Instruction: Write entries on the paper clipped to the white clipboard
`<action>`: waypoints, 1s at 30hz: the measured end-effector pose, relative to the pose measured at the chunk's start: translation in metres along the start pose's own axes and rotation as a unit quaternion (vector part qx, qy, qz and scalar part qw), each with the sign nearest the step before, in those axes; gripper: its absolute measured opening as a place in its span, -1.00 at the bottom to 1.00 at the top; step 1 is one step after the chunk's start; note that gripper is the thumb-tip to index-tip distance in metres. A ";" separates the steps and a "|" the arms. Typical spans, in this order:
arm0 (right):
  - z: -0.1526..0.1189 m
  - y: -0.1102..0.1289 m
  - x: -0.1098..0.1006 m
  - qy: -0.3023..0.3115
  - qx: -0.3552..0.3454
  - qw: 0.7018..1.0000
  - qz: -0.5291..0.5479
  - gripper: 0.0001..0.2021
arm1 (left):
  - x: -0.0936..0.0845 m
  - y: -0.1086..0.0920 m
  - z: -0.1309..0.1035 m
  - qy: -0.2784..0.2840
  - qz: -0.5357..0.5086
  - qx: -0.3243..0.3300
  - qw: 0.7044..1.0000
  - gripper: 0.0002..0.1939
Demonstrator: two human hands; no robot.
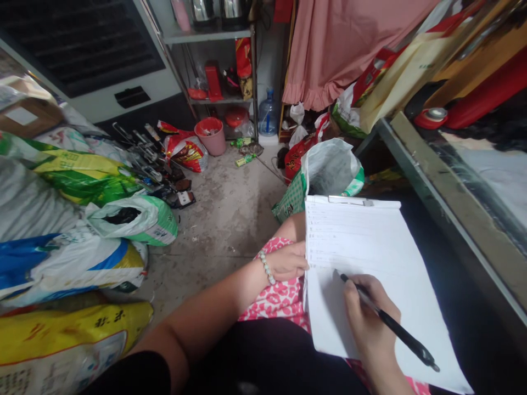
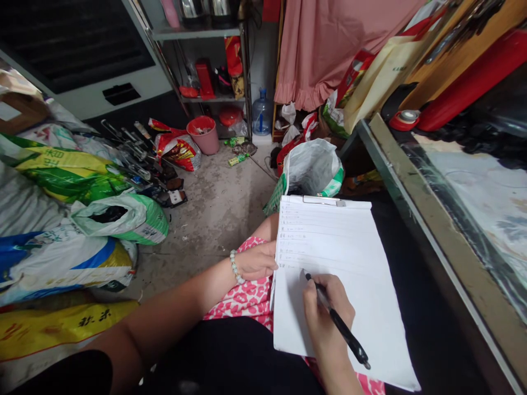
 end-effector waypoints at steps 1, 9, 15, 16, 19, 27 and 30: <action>0.000 -0.001 0.000 0.001 0.004 1.000 0.001 -0.82 | -0.001 0.000 0.000 0.000 -0.001 0.001 1.000 -0.40; -0.001 0.000 -0.002 0.006 0.011 1.000 0.022 -0.82 | 0.000 -0.001 0.000 -0.008 0.002 -0.003 1.000 -0.42; 0.000 0.015 0.013 0.050 -0.141 0.986 0.067 -0.92 | 0.001 -0.002 0.001 -0.019 -0.004 -0.002 1.000 -0.36; -0.001 0.016 0.017 0.051 -0.160 0.984 0.065 -0.94 | 0.001 -0.003 0.001 -0.020 -0.004 -0.002 1.000 -0.36; -0.001 0.015 0.026 0.051 -0.175 0.982 0.050 -0.96 | 0.001 -0.003 0.001 -0.023 -0.001 -0.001 1.000 -0.38; 0.003 -0.026 -0.039 -0.038 0.013 0.993 -0.107 -0.74 | 0.005 -0.004 0.000 -0.011 -0.008 0.016 1.000 -0.44; 0.003 -0.051 -0.083 -0.131 0.154 0.950 -0.236 -0.67 | 0.005 -0.005 -0.001 -0.016 -0.009 0.015 1.000 -0.46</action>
Point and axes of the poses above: each hand's wrist, its own z-axis towards the middle knuckle, its own x-axis out of the palm, y = z × x, the point moved 2 cm from there along z, towards the middle knuckle, and after that the axes turned 11 degrees about -x, right-handed, at the moved point
